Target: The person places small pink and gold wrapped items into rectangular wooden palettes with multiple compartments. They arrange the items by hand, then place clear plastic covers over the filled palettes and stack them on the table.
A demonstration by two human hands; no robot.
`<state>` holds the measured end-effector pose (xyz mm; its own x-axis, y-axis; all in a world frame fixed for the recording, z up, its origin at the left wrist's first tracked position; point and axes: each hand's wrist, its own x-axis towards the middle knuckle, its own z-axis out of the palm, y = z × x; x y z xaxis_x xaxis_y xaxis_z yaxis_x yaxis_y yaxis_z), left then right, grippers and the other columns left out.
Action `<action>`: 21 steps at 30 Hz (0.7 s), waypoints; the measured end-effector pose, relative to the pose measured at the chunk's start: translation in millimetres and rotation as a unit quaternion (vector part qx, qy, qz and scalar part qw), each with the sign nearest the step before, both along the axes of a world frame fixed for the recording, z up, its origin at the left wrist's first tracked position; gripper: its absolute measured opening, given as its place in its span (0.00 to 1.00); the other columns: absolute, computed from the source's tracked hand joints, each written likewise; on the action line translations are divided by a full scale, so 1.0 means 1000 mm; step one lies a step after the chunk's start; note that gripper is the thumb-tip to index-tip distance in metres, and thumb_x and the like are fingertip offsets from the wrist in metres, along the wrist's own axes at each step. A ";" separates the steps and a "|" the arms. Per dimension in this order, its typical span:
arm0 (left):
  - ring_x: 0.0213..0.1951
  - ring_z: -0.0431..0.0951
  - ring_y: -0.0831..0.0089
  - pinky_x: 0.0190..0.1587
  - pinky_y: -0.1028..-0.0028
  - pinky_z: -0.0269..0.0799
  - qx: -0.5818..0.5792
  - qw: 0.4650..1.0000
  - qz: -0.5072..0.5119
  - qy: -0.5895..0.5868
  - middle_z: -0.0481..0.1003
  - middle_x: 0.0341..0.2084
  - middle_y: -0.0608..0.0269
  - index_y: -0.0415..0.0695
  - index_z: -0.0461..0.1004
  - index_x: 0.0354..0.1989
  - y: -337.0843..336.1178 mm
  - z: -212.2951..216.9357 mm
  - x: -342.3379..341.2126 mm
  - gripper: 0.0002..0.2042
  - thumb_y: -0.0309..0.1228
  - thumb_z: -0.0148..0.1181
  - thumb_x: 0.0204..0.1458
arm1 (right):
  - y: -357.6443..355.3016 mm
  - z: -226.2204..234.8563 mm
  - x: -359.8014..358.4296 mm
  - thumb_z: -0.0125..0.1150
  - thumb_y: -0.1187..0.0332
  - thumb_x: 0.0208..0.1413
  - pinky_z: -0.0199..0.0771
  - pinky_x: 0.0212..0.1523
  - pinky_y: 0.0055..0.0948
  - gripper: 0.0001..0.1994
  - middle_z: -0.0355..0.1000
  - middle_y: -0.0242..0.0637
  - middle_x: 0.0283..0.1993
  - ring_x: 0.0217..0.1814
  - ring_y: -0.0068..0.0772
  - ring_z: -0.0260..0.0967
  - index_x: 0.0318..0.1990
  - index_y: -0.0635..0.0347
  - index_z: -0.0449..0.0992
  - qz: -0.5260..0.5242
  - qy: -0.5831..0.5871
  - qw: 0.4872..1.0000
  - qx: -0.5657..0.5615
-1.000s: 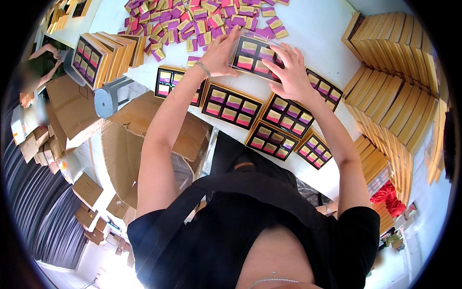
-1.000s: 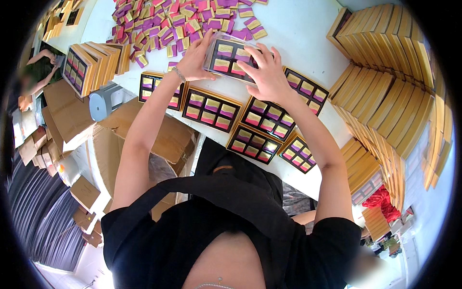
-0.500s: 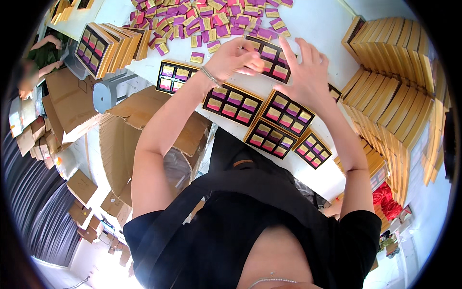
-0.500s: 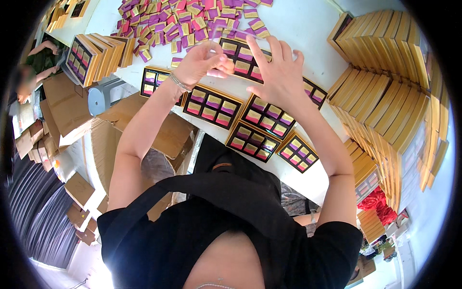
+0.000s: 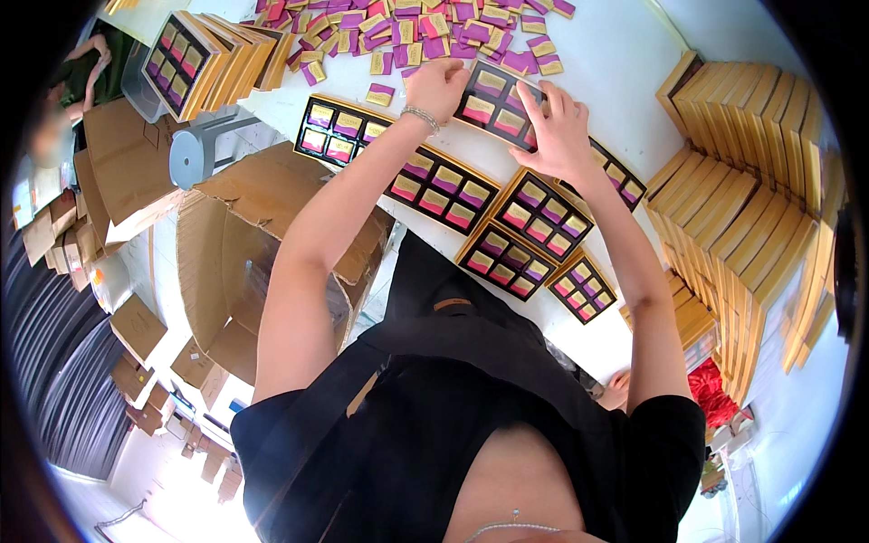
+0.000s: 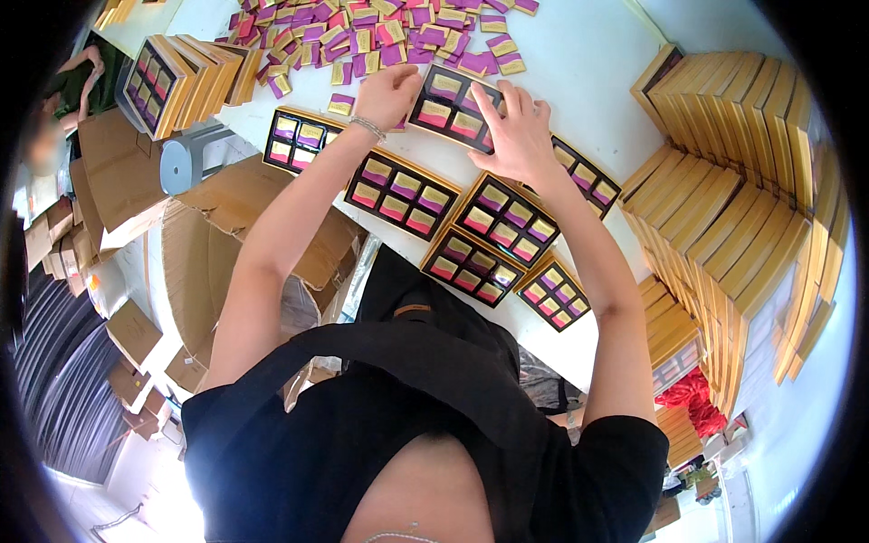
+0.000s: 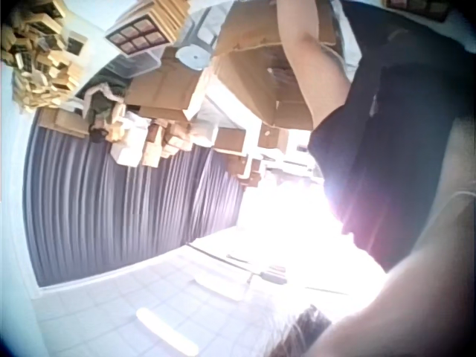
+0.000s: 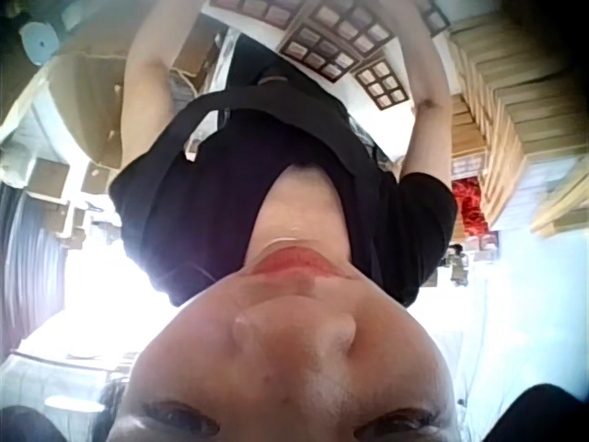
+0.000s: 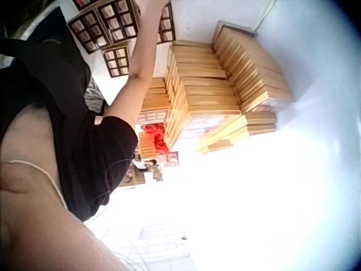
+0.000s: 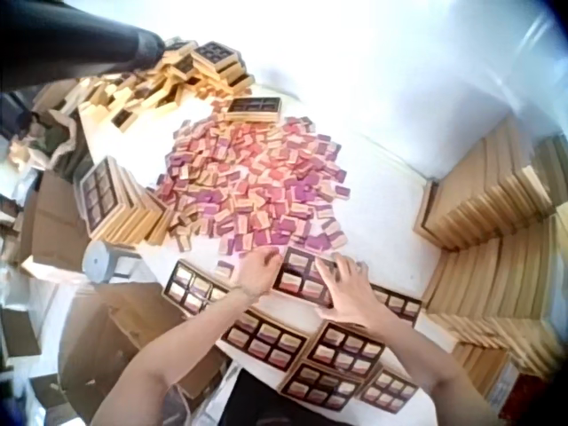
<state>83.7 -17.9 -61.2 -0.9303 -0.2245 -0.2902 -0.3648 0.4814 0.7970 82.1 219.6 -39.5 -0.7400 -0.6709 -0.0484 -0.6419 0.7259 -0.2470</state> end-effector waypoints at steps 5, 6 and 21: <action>0.34 0.83 0.65 0.40 0.68 0.77 -0.015 1.000 0.016 0.021 0.82 0.33 0.58 0.46 0.80 0.44 0.007 -0.002 0.002 0.15 0.35 0.60 0.49 | -0.003 -0.002 -0.002 0.72 0.47 0.36 0.54 0.56 0.65 0.53 0.54 0.51 0.64 0.65 0.51 0.54 0.71 0.44 0.48 0.005 0.026 0.999 0.036; 0.33 0.83 0.65 0.39 0.68 0.77 -0.035 0.999 0.009 0.031 0.82 0.32 0.58 0.47 0.81 0.43 0.008 -0.007 0.004 0.14 0.36 0.60 0.48 | -0.005 -0.002 -0.002 0.72 0.47 0.36 0.53 0.57 0.66 0.53 0.53 0.51 0.65 0.66 0.52 0.53 0.71 0.43 0.48 -0.003 0.022 0.998 0.053; 0.40 0.79 0.64 0.39 0.68 0.77 -0.197 0.847 0.064 0.489 0.79 0.38 0.60 0.44 0.76 0.47 -0.090 0.132 0.225 0.19 0.21 0.63 0.44 | 0.023 -0.042 -0.002 0.59 0.40 0.50 0.46 0.60 0.77 0.50 0.43 0.54 0.72 0.74 0.55 0.42 0.73 0.47 0.38 0.024 0.160 0.973 0.165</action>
